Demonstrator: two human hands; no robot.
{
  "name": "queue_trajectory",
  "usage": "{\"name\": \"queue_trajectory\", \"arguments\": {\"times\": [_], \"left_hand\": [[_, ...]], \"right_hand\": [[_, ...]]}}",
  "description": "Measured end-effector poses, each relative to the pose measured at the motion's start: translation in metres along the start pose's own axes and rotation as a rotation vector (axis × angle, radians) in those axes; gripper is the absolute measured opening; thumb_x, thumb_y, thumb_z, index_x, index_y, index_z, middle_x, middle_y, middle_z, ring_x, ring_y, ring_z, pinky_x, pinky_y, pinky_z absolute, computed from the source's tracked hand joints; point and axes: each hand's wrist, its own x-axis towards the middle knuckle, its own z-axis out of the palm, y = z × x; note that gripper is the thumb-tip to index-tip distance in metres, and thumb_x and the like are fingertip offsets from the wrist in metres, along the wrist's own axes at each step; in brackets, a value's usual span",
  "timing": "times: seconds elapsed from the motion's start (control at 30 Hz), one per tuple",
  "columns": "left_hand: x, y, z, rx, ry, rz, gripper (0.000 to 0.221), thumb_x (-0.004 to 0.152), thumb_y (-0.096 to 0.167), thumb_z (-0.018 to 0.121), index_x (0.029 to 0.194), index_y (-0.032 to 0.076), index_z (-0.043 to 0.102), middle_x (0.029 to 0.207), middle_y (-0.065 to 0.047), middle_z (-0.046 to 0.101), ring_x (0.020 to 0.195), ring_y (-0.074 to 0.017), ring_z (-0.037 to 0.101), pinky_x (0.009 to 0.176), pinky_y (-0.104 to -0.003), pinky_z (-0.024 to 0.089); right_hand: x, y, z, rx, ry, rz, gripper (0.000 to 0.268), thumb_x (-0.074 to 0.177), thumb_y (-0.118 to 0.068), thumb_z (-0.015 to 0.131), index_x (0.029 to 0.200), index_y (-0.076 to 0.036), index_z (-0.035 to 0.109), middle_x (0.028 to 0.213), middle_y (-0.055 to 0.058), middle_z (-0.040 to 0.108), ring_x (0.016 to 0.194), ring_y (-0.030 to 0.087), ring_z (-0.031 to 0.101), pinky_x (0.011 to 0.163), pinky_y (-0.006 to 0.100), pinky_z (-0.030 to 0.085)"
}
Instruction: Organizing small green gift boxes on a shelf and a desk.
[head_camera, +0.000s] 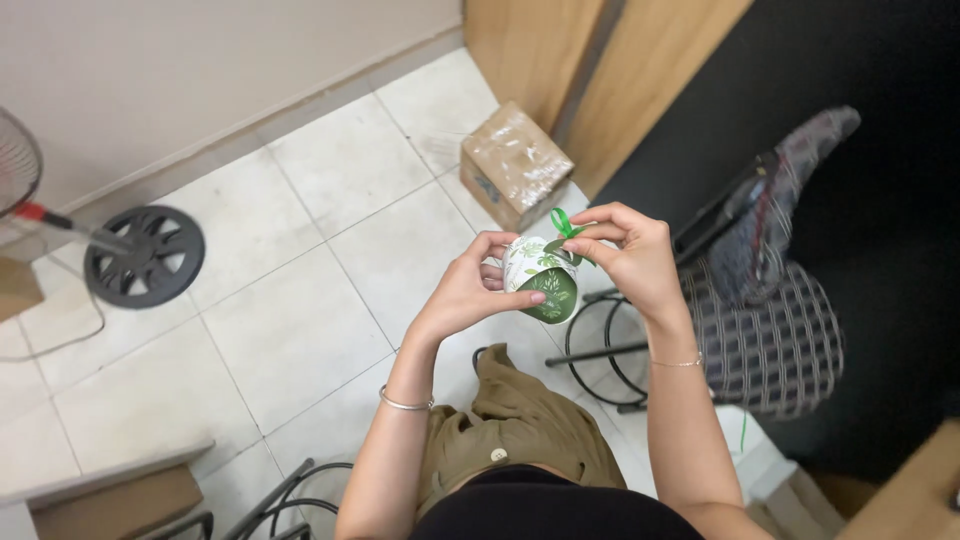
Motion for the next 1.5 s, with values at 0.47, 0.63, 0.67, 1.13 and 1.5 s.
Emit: {"name": "queue_trajectory", "arguments": {"times": [0.47, 0.63, 0.67, 1.13, 1.5], "left_hand": [[0.010, -0.014, -0.070, -0.016, 0.627, -0.131, 0.085, 0.063, 0.032, 0.094, 0.133, 0.006, 0.054, 0.118, -0.009, 0.066, 0.098, -0.0189, 0.071, 0.081, -0.032, 0.062], [-0.014, -0.022, -0.111, -0.136, 0.812, -0.129, 0.084, 0.065, 0.024, 0.094, 0.134, 0.004, 0.051, 0.123, -0.010, 0.062, 0.102, -0.0182, 0.071, 0.082, -0.031, 0.064], [-0.020, -0.027, -0.121, -0.179, 0.855, -0.084, 0.085, 0.067, 0.022, 0.093, 0.137, 0.004, 0.049, 0.123, -0.010, 0.062, 0.103, -0.0185, 0.071, 0.082, -0.031, 0.064], [-0.128, -0.029, -0.358, -0.198, 1.278, 0.142, 0.082, 0.072, 0.020, 0.091, 0.138, 0.003, 0.045, 0.124, -0.011, 0.061, 0.104, -0.0214, 0.071, 0.080, -0.032, 0.064], [-0.208, -0.064, -0.475, -0.312, 1.632, 0.205, 0.079, 0.078, 0.021, 0.087, 0.143, 0.002, 0.047, 0.135, -0.013, 0.058, 0.107, -0.0246, 0.067, 0.085, -0.035, 0.061]], "right_hand": [[0.176, 0.017, 0.111, 0.158, -0.597, -0.043, 0.024, 0.083, 0.005, 0.079, 0.105, 0.002, 0.070, 0.092, 0.012, 0.078, 0.087, 0.013, 0.075, 0.079, 0.025, 0.059], [0.205, 0.001, 0.187, 0.196, -0.785, -0.157, 0.029, 0.085, -0.001, 0.083, 0.111, 0.001, 0.071, 0.095, 0.012, 0.078, 0.091, 0.016, 0.075, 0.084, 0.029, 0.059], [0.209, -0.008, 0.202, 0.178, -0.818, -0.285, 0.043, 0.084, -0.006, 0.084, 0.122, 0.000, 0.065, 0.112, 0.013, 0.075, 0.107, 0.018, 0.071, 0.092, 0.032, 0.057], [0.248, -0.038, 0.513, 0.823, -1.361, 0.178, 0.087, 0.088, -0.022, 0.085, 0.157, 0.004, 0.038, 0.152, 0.017, 0.047, 0.144, 0.027, 0.046, 0.119, 0.040, 0.042], [0.239, -0.100, 0.712, 0.671, -1.573, 0.252, 0.076, 0.086, -0.008, 0.077, 0.152, 0.005, 0.043, 0.151, 0.016, 0.053, 0.126, 0.022, 0.060, 0.096, 0.037, 0.055]]}}
